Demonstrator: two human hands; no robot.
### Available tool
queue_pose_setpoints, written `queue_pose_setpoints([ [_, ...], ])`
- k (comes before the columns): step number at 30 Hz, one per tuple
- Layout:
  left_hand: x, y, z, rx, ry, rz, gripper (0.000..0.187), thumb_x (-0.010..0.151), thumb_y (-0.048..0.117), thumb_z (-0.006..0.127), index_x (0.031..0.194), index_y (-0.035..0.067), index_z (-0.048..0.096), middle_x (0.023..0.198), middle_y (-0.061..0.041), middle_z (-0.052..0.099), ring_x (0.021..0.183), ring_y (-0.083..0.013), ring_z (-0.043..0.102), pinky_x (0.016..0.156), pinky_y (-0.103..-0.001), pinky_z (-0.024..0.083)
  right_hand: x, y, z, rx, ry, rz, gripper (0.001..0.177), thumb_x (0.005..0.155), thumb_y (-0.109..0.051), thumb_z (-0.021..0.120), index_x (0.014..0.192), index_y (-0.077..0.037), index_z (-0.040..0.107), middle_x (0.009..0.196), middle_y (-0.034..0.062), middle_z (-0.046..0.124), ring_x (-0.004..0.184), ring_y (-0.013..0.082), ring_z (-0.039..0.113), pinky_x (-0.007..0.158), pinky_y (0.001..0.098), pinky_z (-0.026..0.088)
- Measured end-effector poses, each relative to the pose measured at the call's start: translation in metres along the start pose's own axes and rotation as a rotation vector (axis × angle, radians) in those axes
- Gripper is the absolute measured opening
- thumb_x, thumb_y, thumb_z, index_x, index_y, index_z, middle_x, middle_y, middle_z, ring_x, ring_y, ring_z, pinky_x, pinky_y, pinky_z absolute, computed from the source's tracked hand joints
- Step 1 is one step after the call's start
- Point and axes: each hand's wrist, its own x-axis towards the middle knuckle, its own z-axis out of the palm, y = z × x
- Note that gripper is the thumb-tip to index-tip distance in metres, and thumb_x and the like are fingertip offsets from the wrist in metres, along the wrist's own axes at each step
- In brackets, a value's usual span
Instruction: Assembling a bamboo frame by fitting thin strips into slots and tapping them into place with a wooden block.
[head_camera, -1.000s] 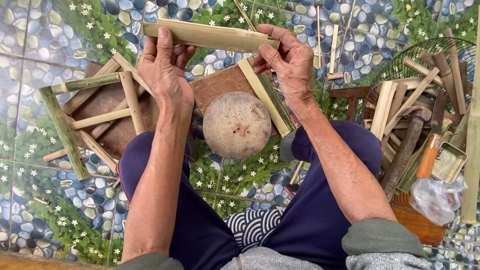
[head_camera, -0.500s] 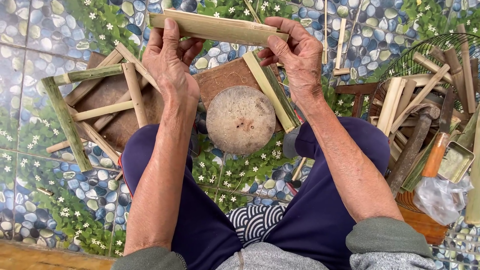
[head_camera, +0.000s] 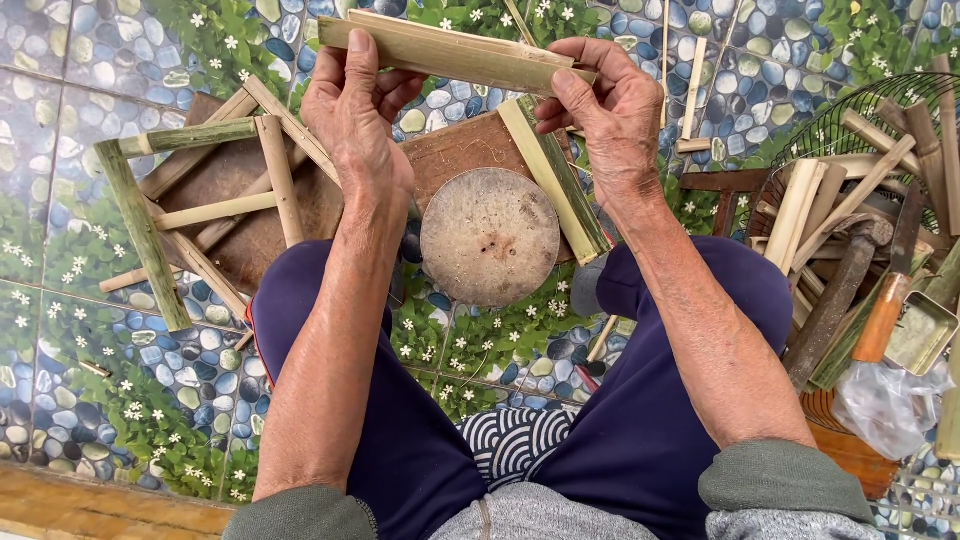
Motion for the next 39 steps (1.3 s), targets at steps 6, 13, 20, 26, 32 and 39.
queue_pose_setpoints([
  [6,0.0021,-0.002,-0.0003,-0.021,0.022,0.003,0.033,0.091,0.028,0.074,0.114,0.004,0.068,0.09,-0.008,0.071,0.071,-0.0228,0.075,0.066,-0.036,0.07,-0.0005,-0.0011,-0.0007,-0.041,-0.047,-0.027,0.027,0.11,-0.013,0.061,0.135,-0.003,0.057,0.104,0.0145,0.065,0.087,0.0245,0.073,0.079,0.0387,0.073],
  [13,0.004,-0.0046,-0.0025,-0.029,0.034,0.0,0.033,0.092,0.027,0.074,0.116,0.004,0.068,0.09,-0.008,0.073,0.071,-0.0234,0.076,0.065,-0.036,0.07,0.0009,-0.0016,0.002,-0.075,-0.042,-0.018,0.028,0.108,-0.015,0.064,0.131,0.0,0.06,0.096,0.0136,0.068,0.084,0.0221,0.072,0.078,0.0372,0.073],
  [20,0.0019,-0.0023,-0.0002,-0.02,0.048,-0.018,0.036,0.091,0.028,0.074,0.118,0.004,0.068,0.091,-0.008,0.072,0.07,-0.0229,0.075,0.066,-0.036,0.07,0.0011,0.0006,0.0012,-0.067,-0.043,0.015,0.027,0.107,-0.014,0.065,0.129,0.001,0.061,0.094,0.0132,0.067,0.08,0.021,0.072,0.071,0.0349,0.071],
  [26,0.0033,-0.0051,-0.0012,-0.018,0.02,0.02,0.032,0.093,0.026,0.073,0.115,0.003,0.068,0.091,-0.005,0.069,0.069,-0.0209,0.073,0.064,-0.035,0.07,0.0021,0.0039,0.0001,-0.09,-0.037,0.042,0.025,0.106,-0.013,0.065,0.126,0.0,0.061,0.092,0.0115,0.068,0.074,0.0194,0.072,0.067,0.0318,0.069],
  [32,0.0049,-0.0076,-0.0018,0.003,0.03,0.01,0.032,0.093,0.027,0.072,0.115,0.004,0.068,0.089,-0.005,0.069,0.067,-0.0189,0.071,0.063,-0.033,0.069,0.0009,0.0013,0.0011,-0.092,-0.061,0.012,0.025,0.107,-0.013,0.064,0.128,0.0,0.06,0.096,0.0132,0.067,0.078,0.0217,0.072,0.07,0.0338,0.071],
  [39,0.0075,-0.0105,-0.0021,0.074,0.077,-0.042,0.058,0.088,0.025,0.077,0.135,0.006,0.05,0.094,-0.007,0.066,0.072,-0.0185,0.07,0.066,-0.034,0.07,0.003,0.0055,-0.0002,-0.093,0.022,0.033,0.021,0.104,-0.011,0.067,0.122,0.0,0.064,0.088,0.0105,0.066,0.071,0.018,0.071,0.065,0.033,0.071],
])
